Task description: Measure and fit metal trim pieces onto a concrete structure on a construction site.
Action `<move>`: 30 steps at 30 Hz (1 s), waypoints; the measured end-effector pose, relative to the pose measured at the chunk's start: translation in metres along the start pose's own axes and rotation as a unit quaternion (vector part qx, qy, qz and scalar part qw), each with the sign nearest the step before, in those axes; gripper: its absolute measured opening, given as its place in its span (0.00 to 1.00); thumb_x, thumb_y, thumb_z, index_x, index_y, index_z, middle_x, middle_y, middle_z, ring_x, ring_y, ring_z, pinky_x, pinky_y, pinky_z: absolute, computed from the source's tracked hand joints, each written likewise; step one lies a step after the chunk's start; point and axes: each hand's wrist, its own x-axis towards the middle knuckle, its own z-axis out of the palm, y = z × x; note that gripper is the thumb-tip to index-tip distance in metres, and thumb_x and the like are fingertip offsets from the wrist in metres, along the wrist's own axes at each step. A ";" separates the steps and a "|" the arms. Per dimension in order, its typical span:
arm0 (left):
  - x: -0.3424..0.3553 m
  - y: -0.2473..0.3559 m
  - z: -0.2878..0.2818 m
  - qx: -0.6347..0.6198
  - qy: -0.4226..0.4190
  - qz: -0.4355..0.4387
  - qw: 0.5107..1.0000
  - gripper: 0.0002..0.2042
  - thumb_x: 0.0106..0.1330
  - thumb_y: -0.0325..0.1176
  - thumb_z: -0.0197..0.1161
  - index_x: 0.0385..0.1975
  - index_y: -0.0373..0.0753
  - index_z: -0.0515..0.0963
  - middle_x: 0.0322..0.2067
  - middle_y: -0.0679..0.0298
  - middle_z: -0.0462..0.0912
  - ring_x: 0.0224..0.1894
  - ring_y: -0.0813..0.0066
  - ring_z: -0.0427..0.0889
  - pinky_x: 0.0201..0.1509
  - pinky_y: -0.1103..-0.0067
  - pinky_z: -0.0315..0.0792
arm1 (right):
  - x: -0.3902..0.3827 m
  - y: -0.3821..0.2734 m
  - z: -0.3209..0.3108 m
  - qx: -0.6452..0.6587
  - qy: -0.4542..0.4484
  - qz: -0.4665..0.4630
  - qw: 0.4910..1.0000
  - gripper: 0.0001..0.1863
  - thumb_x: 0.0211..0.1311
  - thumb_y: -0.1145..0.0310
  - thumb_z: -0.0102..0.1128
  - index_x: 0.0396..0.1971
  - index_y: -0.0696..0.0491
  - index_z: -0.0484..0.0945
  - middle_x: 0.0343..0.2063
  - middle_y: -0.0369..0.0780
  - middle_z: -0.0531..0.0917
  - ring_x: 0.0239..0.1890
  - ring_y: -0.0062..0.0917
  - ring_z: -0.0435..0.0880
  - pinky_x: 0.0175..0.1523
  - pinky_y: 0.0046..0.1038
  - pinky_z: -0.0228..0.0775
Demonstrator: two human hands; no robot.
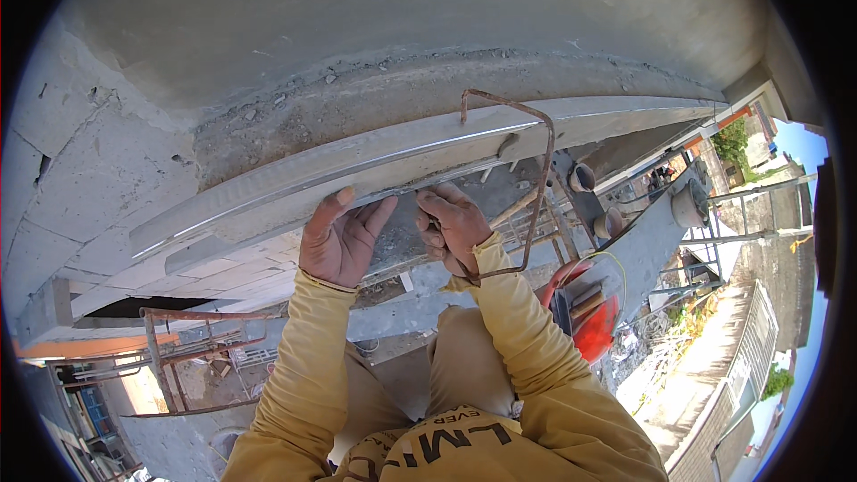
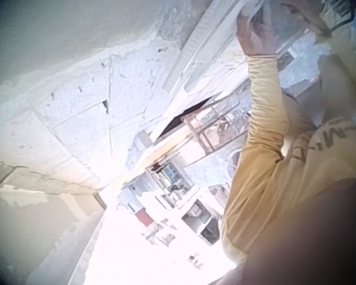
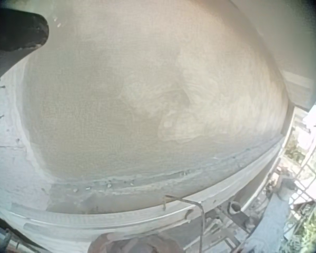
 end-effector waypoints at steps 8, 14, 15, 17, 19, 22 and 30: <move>0.000 -0.002 0.003 -0.012 0.004 -0.020 1.000 0.24 0.58 0.31 0.63 0.54 0.34 0.66 0.54 0.51 0.71 0.60 0.54 0.68 0.64 0.57 0.66 | 0.003 0.003 0.007 0.105 -0.025 0.044 0.993 0.05 0.65 0.64 0.50 0.30 0.46 0.68 0.14 0.28 0.66 0.09 0.14 0.59 0.11 0.18 0.49; 0.002 -0.003 0.004 0.017 -0.004 0.011 1.000 0.25 0.59 0.32 0.62 0.56 0.33 0.66 0.56 0.50 0.69 0.60 0.54 0.67 0.64 0.58 0.66 | 0.007 0.003 0.004 0.114 -0.042 0.047 0.991 0.07 0.65 0.64 0.49 0.26 0.46 0.66 0.13 0.29 0.63 0.09 0.15 0.59 0.10 0.19 0.48; 0.004 -0.003 0.003 0.012 -0.016 -0.005 1.000 0.25 0.59 0.32 0.62 0.56 0.33 0.66 0.56 0.50 0.69 0.60 0.54 0.67 0.64 0.58 0.66 | 0.009 0.003 0.004 0.108 -0.035 0.050 0.992 0.07 0.64 0.64 0.49 0.26 0.46 0.66 0.12 0.29 0.63 0.08 0.15 0.59 0.10 0.19 0.48; 0.005 -0.002 0.001 0.026 -0.019 0.008 0.999 0.25 0.60 0.34 0.61 0.56 0.32 0.65 0.56 0.50 0.69 0.61 0.55 0.67 0.64 0.59 0.67 | 0.010 0.004 0.009 0.113 -0.006 0.045 0.993 0.05 0.63 0.65 0.50 0.27 0.46 0.68 0.12 0.29 0.63 0.08 0.15 0.59 0.09 0.20 0.48; 0.006 -0.002 -0.003 0.020 -0.029 0.001 0.999 0.26 0.60 0.34 0.61 0.57 0.33 0.64 0.57 0.50 0.68 0.61 0.54 0.67 0.64 0.59 0.67 | 0.019 0.015 0.005 0.142 -0.017 0.006 0.990 0.03 0.62 0.66 0.51 0.30 0.47 0.72 0.12 0.30 0.65 0.08 0.15 0.59 0.10 0.21 0.48; 0.005 0.000 -0.003 0.025 -0.029 0.009 0.999 0.27 0.61 0.34 0.60 0.59 0.33 0.62 0.58 0.49 0.67 0.60 0.54 0.67 0.64 0.59 0.66 | 0.022 0.019 0.008 0.099 0.013 -0.034 0.994 0.03 0.61 0.66 0.52 0.33 0.48 0.73 0.14 0.31 0.68 0.09 0.15 0.62 0.10 0.21 0.51; 0.004 -0.003 0.003 0.071 -0.050 0.023 0.996 0.29 0.63 0.35 0.57 0.61 0.27 0.56 0.60 0.44 0.61 0.64 0.54 0.61 0.68 0.62 0.61 | 0.006 0.008 0.005 0.040 0.029 -0.048 0.998 0.08 0.59 0.64 0.51 0.27 0.54 0.70 0.15 0.33 0.68 0.12 0.16 0.65 0.13 0.22 0.56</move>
